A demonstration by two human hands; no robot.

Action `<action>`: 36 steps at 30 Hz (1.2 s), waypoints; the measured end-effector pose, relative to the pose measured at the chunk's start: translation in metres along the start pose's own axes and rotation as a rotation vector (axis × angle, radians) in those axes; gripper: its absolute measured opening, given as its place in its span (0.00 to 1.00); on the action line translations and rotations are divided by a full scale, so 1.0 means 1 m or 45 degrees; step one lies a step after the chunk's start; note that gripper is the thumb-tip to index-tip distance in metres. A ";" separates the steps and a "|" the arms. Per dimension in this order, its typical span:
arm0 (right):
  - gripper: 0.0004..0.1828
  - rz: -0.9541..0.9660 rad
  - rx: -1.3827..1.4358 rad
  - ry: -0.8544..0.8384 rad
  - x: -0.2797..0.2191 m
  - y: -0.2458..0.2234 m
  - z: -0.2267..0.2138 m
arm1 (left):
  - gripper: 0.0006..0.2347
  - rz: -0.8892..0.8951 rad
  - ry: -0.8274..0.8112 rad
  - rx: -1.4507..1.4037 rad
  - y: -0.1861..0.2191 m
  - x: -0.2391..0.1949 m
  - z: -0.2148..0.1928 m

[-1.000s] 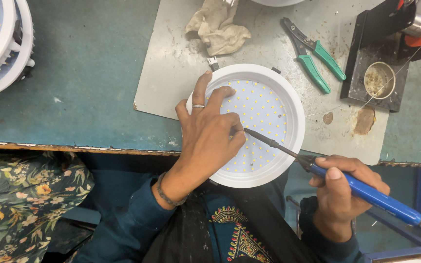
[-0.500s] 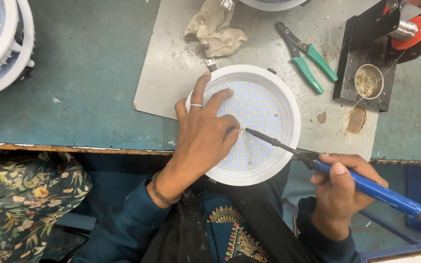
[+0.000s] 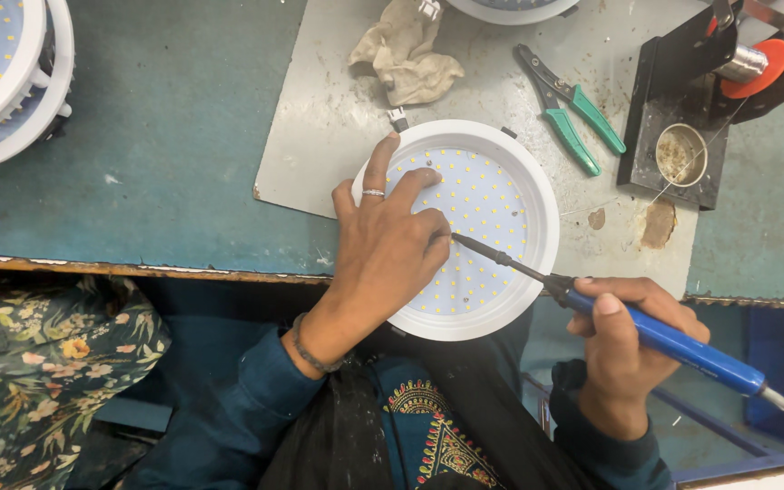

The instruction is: The person uses a soldering iron to attach wires to the center of circular LED light panels. They handle multiple panels, moving finished ones aside and picking up new ones from a stack to continue the process.

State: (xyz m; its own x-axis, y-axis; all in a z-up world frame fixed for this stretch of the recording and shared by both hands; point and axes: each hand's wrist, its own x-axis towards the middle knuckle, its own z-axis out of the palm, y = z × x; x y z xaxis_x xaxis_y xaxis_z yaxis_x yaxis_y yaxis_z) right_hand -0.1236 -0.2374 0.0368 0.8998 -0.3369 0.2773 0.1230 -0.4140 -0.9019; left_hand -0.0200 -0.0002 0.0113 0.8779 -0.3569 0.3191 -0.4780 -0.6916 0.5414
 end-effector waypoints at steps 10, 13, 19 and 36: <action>0.19 -0.073 0.075 0.093 -0.002 -0.005 -0.003 | 0.03 0.004 0.002 -0.018 -0.002 -0.001 0.001; 0.19 -0.077 0.053 0.070 -0.001 -0.003 -0.001 | 0.03 0.015 0.008 -0.024 -0.002 0.000 0.000; 0.19 -0.050 0.039 0.041 -0.001 0.000 0.005 | 0.04 0.008 -0.002 -0.008 -0.002 -0.002 0.001; 0.20 0.007 0.094 0.126 0.000 -0.005 0.007 | 0.04 -0.030 -0.025 -0.077 -0.002 0.001 -0.003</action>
State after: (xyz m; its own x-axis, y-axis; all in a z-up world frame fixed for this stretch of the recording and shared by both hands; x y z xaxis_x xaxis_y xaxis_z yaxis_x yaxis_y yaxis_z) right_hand -0.1217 -0.2298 0.0390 0.8551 -0.4223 0.3007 0.1523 -0.3498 -0.9244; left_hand -0.0183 0.0025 0.0125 0.8892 -0.3537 0.2903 -0.4572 -0.6612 0.5948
